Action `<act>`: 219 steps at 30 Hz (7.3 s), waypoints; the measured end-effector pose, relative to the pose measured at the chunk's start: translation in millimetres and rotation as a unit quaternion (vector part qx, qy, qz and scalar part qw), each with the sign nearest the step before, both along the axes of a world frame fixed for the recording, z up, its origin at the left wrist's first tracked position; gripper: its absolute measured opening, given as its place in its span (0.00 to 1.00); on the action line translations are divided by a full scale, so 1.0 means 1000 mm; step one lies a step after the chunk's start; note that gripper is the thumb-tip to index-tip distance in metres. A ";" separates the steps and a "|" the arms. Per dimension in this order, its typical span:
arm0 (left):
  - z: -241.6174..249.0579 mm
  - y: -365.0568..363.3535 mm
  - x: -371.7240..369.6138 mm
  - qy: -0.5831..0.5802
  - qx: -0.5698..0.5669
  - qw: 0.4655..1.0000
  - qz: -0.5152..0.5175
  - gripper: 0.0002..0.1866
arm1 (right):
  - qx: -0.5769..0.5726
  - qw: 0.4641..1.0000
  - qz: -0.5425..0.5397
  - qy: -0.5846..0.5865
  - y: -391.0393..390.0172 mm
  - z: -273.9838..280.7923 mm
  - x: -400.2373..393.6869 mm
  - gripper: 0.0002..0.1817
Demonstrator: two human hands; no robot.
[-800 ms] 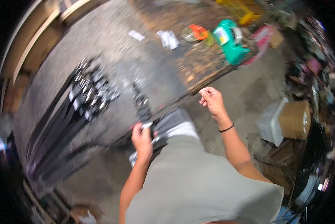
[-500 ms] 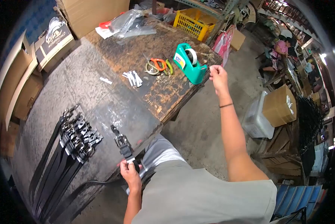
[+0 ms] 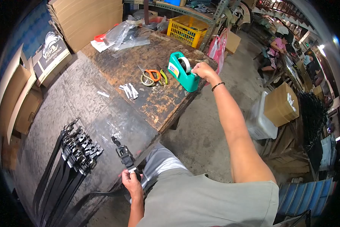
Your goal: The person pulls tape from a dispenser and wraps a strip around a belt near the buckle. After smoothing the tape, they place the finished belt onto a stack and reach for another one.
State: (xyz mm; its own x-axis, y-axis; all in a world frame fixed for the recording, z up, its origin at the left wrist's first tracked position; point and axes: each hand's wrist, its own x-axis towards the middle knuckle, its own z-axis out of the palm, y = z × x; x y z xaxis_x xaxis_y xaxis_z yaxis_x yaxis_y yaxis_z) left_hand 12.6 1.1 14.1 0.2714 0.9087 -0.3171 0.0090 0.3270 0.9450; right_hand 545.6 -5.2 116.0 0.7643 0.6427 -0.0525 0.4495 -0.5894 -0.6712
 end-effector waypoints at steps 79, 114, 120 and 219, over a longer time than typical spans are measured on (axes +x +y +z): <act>0.000 -0.003 -0.006 -0.051 -0.103 0.991 0.071 0.02 | -0.336 0.895 0.274 0.110 -0.073 -0.196 -0.277 0.25; -0.002 -0.002 -0.008 -0.052 -0.109 0.991 0.061 0.04 | -0.182 0.883 0.036 0.430 -0.101 -0.202 -0.278 0.09; -0.004 -0.002 -0.008 -0.054 -0.107 0.991 0.062 0.03 | -0.177 0.882 0.039 0.435 -0.097 -0.201 -0.281 0.09; -0.012 -0.005 0.002 -0.068 -0.022 0.997 0.042 0.04 | 0.004 0.923 0.300 0.239 0.006 -0.053 -0.402 0.10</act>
State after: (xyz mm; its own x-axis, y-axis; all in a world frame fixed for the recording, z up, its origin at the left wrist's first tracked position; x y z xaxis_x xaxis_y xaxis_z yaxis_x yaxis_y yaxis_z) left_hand 14.2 -3.7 2.1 0.2388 0.9161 -0.3222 -0.1479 0.3622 0.9203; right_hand 143.5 0.9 63.2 0.1608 0.9449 -0.2850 0.3456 -0.3244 -0.8805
